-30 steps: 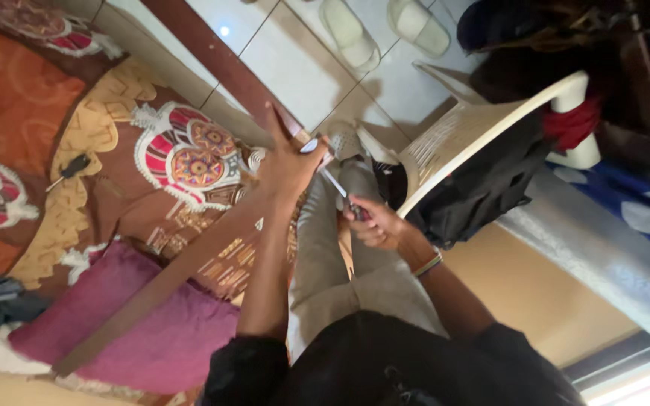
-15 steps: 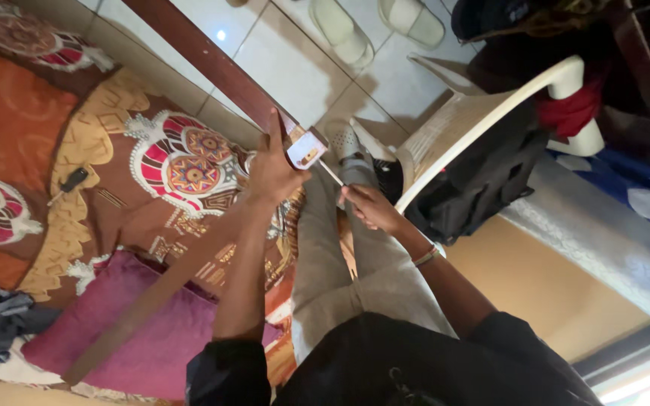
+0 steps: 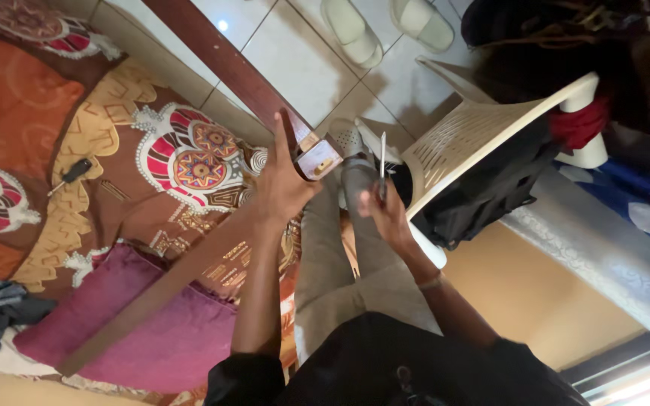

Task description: The person uses a screwdriver to tighten screws into a wooden bed frame corner joint. They hold the frame steady with one hand while turning the screwdriver with the other, working on the same joint throughout the clip.

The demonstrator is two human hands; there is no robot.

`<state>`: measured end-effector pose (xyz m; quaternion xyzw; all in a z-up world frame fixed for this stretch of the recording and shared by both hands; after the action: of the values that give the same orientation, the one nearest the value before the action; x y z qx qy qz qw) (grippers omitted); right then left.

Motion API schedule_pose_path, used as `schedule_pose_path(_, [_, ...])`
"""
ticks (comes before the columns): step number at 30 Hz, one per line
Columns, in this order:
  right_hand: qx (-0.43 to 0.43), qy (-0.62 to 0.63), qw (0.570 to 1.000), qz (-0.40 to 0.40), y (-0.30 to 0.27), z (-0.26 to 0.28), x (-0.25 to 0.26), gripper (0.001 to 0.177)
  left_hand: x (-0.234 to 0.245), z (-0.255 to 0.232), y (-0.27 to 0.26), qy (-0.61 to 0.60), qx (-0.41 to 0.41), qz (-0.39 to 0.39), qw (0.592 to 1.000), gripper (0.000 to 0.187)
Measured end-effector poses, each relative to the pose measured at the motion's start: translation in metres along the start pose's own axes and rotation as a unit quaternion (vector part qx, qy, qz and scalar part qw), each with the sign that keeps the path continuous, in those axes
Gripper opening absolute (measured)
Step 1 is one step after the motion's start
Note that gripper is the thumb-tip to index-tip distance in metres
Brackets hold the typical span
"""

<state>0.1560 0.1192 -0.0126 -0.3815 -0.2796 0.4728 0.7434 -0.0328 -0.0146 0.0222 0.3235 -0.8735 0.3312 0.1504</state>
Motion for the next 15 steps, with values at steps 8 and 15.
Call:
schedule_pose_path(8, [0.088,0.228,0.969,-0.036,0.020,0.036,-0.072,0.042,0.034,0.023,0.012,-0.364,-0.030,-0.010,0.931,0.127])
schedule_pose_path(15, [0.107,0.151,0.980,-0.070,0.018,0.031,-0.072,0.033,0.031,0.098,0.141,-0.698,0.155,-0.189,0.673,0.058])
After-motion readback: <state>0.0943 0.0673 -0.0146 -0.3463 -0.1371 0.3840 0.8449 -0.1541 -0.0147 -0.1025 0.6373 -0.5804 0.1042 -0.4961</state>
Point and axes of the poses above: each hand's wrist, its own y-axis towards the middle knuckle, its own x-axis out of the back of the hand, z = x × y, the point moved 3 cm from there along y, towards the middle knuckle, and after that the axes turned 10 degrees about -x, right-handed, at the moved point
